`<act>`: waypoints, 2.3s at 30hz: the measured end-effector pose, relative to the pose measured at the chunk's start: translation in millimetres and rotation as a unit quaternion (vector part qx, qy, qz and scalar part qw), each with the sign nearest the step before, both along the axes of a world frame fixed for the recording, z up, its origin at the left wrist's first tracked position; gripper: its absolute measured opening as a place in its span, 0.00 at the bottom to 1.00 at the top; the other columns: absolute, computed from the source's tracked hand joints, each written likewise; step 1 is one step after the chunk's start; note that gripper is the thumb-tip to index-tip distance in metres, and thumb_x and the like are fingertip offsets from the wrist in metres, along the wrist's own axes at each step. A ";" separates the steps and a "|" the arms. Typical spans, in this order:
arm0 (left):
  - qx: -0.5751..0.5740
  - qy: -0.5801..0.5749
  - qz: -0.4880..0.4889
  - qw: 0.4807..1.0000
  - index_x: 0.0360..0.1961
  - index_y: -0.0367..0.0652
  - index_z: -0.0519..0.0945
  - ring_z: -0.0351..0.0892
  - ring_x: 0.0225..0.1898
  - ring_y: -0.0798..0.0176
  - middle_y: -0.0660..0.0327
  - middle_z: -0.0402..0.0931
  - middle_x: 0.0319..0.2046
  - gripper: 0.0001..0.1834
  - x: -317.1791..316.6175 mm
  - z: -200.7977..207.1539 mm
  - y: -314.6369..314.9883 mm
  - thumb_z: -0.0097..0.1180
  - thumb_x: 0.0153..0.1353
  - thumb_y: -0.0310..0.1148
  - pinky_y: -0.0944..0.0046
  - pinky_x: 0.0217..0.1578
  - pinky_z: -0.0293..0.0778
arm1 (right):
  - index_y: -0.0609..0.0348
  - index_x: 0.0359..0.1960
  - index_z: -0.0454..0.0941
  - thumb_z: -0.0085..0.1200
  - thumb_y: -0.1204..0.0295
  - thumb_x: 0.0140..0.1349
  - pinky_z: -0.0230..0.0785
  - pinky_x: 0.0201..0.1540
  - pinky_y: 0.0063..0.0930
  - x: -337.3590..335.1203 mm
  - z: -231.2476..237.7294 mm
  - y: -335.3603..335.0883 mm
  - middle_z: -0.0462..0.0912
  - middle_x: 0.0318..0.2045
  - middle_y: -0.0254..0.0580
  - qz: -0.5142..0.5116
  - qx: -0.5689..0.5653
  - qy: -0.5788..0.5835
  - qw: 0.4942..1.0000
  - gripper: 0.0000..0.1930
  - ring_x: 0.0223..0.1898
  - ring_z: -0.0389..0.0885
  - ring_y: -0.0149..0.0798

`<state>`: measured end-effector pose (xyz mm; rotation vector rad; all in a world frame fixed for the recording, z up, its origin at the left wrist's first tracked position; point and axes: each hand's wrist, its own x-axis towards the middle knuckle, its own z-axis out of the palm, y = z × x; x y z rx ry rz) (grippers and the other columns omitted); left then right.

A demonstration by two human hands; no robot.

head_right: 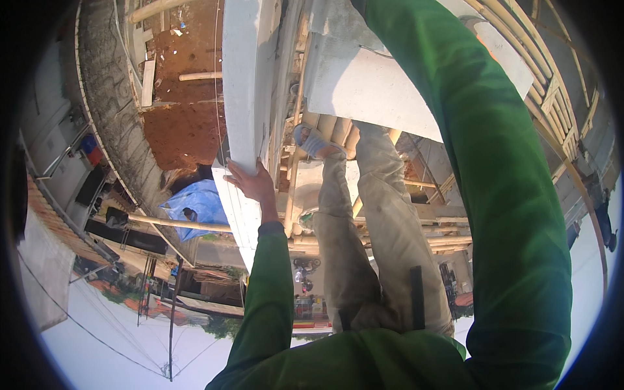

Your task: The person applies cement to white rectangular tiles using a trowel, positions them on a bamboo scaffold, and taps them with a hammer to secure placement. The worker repeatedly scoops cement, spreads it on tiles, and adjusts their position on the scaffold.

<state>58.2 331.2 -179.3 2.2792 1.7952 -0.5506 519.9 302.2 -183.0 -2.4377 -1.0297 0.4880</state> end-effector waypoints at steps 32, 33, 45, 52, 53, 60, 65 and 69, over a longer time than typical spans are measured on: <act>0.082 -0.046 -0.215 0.972 0.69 0.36 0.68 0.63 0.75 0.47 0.47 0.79 0.60 0.56 -20.0 -10.1 28.0 0.79 0.44 0.55 0.30 0.78 0.38 | 0.53 0.83 0.40 0.55 0.91 0.53 0.75 0.60 0.36 -462.1 -37.6 -61.7 0.59 0.78 0.50 -0.227 0.112 0.725 0.640 0.56 0.75 0.63 0.50; 0.085 -0.053 -0.227 0.969 0.68 0.34 0.69 0.66 0.73 0.47 0.46 0.79 0.59 0.55 -21.0 -11.2 30.3 0.80 0.44 0.55 0.31 0.78 0.39 | 0.53 0.83 0.39 0.53 0.92 0.52 0.76 0.59 0.36 -463.7 -39.9 -59.2 0.55 0.79 0.49 -0.226 0.159 0.722 0.635 0.56 0.76 0.61 0.50; 0.060 -0.098 -0.241 0.964 0.63 0.25 0.72 0.72 0.68 0.44 0.41 0.79 0.58 0.52 -20.3 -7.1 32.9 0.77 0.48 0.55 0.37 0.79 0.44 | 0.58 0.83 0.43 0.46 0.97 0.46 0.68 0.69 0.35 -451.6 -37.2 -54.7 0.50 0.81 0.49 -0.312 0.189 0.799 0.477 0.57 0.78 0.59 0.53; 0.039 -0.072 -0.213 0.974 0.63 0.24 0.72 0.64 0.74 0.45 0.43 0.77 0.62 0.50 -19.3 -7.9 29.7 0.74 0.52 0.56 0.39 0.80 0.38 | 0.58 0.83 0.42 0.46 0.98 0.47 0.70 0.67 0.35 -454.4 -46.3 -57.6 0.49 0.81 0.49 -0.303 0.217 0.817 0.441 0.57 0.78 0.60 0.53; 0.039 -0.074 -0.204 0.975 0.63 0.24 0.72 0.63 0.75 0.45 0.44 0.76 0.62 0.50 -21.1 -8.9 29.0 0.74 0.53 0.55 0.39 0.80 0.38 | 0.57 0.83 0.42 0.46 0.98 0.47 0.71 0.66 0.35 -456.0 -45.9 -57.1 0.49 0.81 0.49 -0.301 0.221 0.819 0.436 0.56 0.78 0.59 0.52; -0.020 0.006 -0.223 0.975 0.73 0.26 0.59 0.47 0.81 0.43 0.40 0.63 0.73 0.62 -20.0 -4.5 32.2 0.75 0.49 0.59 0.36 0.80 0.30 | 0.65 0.77 0.56 0.53 0.87 0.55 0.74 0.60 0.35 -414.5 -17.1 -56.1 0.73 0.67 0.58 -0.269 0.014 0.697 0.665 0.44 0.67 0.75 0.51; -0.052 -0.026 -0.177 0.983 0.78 0.27 0.45 0.35 0.83 0.41 0.39 0.42 0.80 0.67 -23.8 14.1 15.4 0.69 0.56 0.62 0.32 0.78 0.26 | 0.64 0.57 0.77 0.56 0.71 0.64 0.76 0.52 0.50 -296.1 32.3 -111.4 0.86 0.47 0.62 -0.263 -0.050 0.432 0.861 0.20 0.51 0.84 0.64; -0.066 -0.130 -0.123 0.982 0.78 0.29 0.50 0.42 0.81 0.38 0.38 0.49 0.78 0.59 -25.4 39.3 -11.6 0.65 0.63 0.60 0.29 0.77 0.35 | 0.64 0.54 0.79 0.54 0.72 0.70 0.75 0.43 0.46 -177.6 104.1 -185.0 0.83 0.43 0.52 -0.233 0.051 0.113 0.965 0.14 0.35 0.83 0.53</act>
